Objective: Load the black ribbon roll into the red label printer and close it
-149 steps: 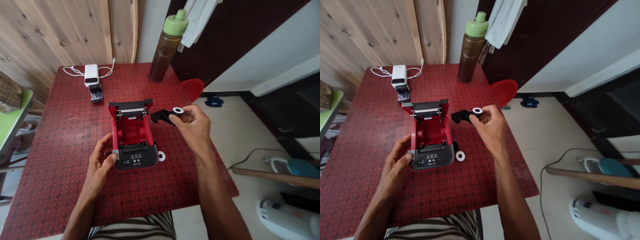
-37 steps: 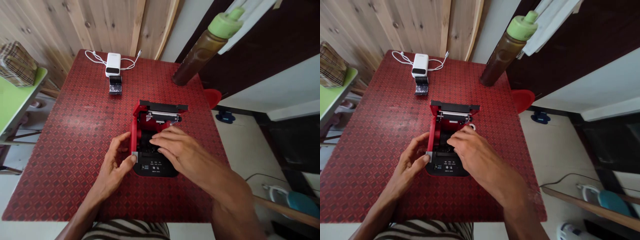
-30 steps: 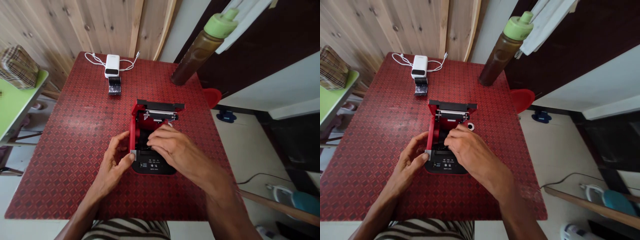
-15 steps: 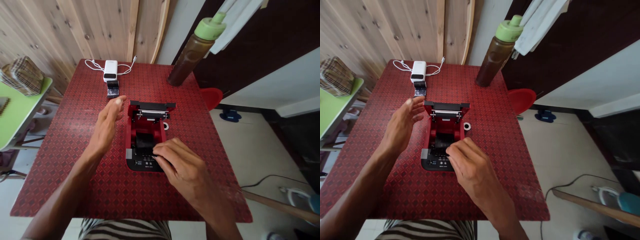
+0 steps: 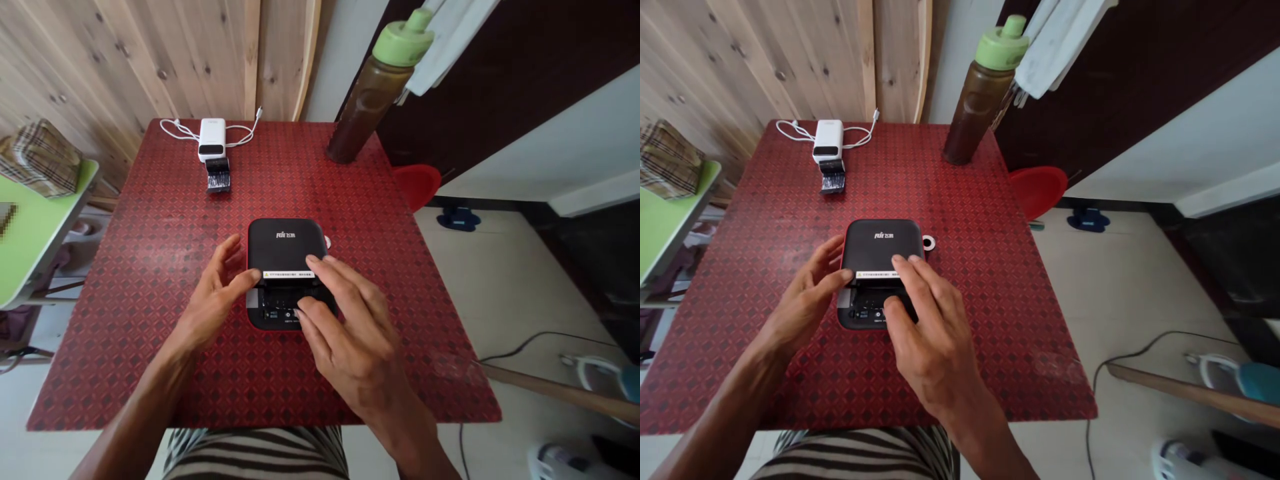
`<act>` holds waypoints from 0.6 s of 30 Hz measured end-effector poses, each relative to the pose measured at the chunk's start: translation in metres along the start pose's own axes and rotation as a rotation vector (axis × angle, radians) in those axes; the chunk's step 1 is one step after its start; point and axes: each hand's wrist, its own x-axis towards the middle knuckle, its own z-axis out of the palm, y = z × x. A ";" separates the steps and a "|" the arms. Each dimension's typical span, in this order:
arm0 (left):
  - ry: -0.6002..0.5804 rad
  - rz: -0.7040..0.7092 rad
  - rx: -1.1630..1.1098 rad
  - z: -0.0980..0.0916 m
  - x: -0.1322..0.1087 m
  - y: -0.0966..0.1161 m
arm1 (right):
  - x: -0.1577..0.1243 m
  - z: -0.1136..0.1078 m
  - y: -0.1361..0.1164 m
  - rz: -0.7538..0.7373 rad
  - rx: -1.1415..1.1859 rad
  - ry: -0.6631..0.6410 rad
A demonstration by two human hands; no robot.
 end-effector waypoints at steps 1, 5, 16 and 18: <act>-0.025 -0.020 -0.019 0.000 -0.002 -0.003 | 0.000 0.002 0.000 0.010 0.028 -0.011; -0.068 0.009 -0.046 0.004 -0.004 -0.007 | 0.000 0.006 0.002 0.029 0.107 -0.027; -0.043 0.088 0.030 0.002 -0.001 -0.010 | -0.006 0.015 0.000 0.094 0.159 0.025; -0.038 0.073 0.026 0.001 -0.001 -0.011 | -0.008 0.017 0.000 0.080 0.179 0.044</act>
